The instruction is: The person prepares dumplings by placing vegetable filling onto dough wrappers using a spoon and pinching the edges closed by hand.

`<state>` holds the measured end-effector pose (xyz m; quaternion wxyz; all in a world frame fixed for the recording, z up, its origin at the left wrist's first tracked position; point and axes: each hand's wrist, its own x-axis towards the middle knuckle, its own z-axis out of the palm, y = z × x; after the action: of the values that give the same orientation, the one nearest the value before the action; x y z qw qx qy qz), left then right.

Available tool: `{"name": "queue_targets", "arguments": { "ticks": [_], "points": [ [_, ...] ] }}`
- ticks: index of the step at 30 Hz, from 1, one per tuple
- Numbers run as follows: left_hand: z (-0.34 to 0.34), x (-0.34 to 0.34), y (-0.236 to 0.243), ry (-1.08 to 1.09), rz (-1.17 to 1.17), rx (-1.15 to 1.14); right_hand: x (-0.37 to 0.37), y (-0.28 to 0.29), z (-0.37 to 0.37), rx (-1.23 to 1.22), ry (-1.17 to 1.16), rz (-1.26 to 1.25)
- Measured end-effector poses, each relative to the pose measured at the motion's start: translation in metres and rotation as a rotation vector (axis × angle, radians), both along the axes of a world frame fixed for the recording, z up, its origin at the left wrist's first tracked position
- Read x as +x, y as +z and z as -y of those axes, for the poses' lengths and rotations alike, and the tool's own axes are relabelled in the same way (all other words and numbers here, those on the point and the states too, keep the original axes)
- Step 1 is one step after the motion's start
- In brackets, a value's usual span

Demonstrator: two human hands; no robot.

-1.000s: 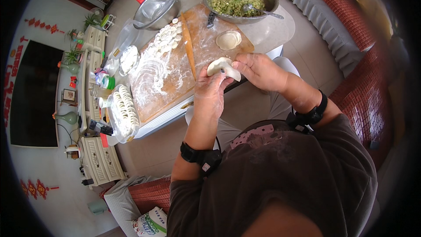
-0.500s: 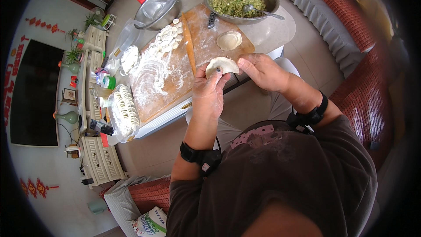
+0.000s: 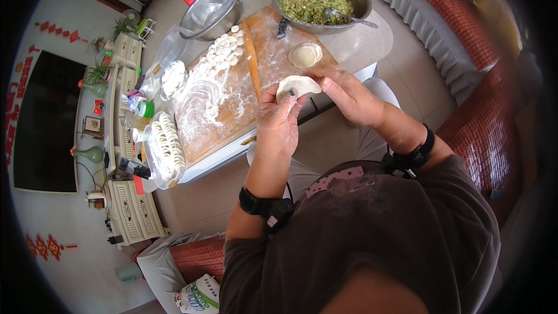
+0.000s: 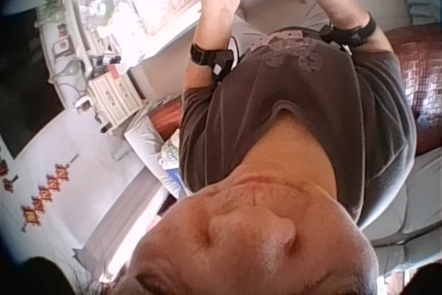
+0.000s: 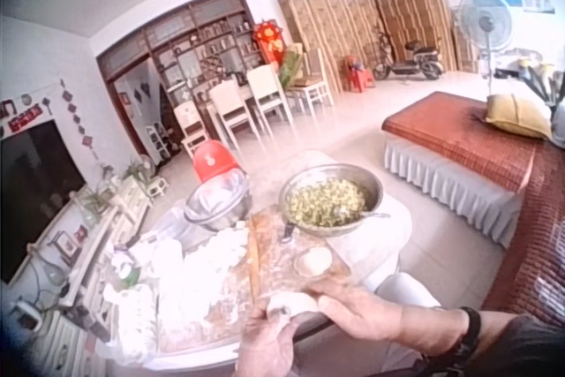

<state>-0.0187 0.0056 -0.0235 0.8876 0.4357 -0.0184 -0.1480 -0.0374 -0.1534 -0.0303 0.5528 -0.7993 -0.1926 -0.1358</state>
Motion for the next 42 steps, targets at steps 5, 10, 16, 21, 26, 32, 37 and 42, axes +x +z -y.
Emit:
{"name": "queue_targets", "arguments": {
  "ticks": [5, 10, 16, 21, 26, 32, 37, 42],
  "points": [
    [0.004, -0.006, -0.002, -0.016, 0.046, 0.098, 0.003, 0.006, -0.007, 0.060, -0.060, -0.047],
    [0.009, -0.011, 0.001, -0.099, 0.121, 0.173, 0.006, 0.000, -0.011, 0.461, 0.059, -0.246],
    [0.013, -0.013, 0.002, -0.038, 0.137, 0.152, 0.003, 0.004, -0.008, 0.307, 0.039, -0.129],
    [0.009, -0.010, 0.003, -0.086, 0.158, 0.209, 0.002, 0.010, -0.008, 0.409, 0.033, -0.282],
    [0.010, -0.013, 0.006, -0.101, 0.209, 0.294, 0.004, 0.007, -0.007, 0.375, 0.175, -0.265],
    [0.009, -0.009, -0.001, -0.083, 0.258, 0.354, 0.002, 0.011, -0.009, 0.238, 0.045, -0.169],
    [0.010, -0.008, -0.008, -0.074, 0.481, 0.415, 0.003, 0.018, -0.006, 0.019, 0.122, -0.065],
    [0.010, -0.010, -0.005, -0.044, 0.432, 0.373, 0.002, 0.014, -0.009, -0.049, 0.090, 0.079]
  ]
}}
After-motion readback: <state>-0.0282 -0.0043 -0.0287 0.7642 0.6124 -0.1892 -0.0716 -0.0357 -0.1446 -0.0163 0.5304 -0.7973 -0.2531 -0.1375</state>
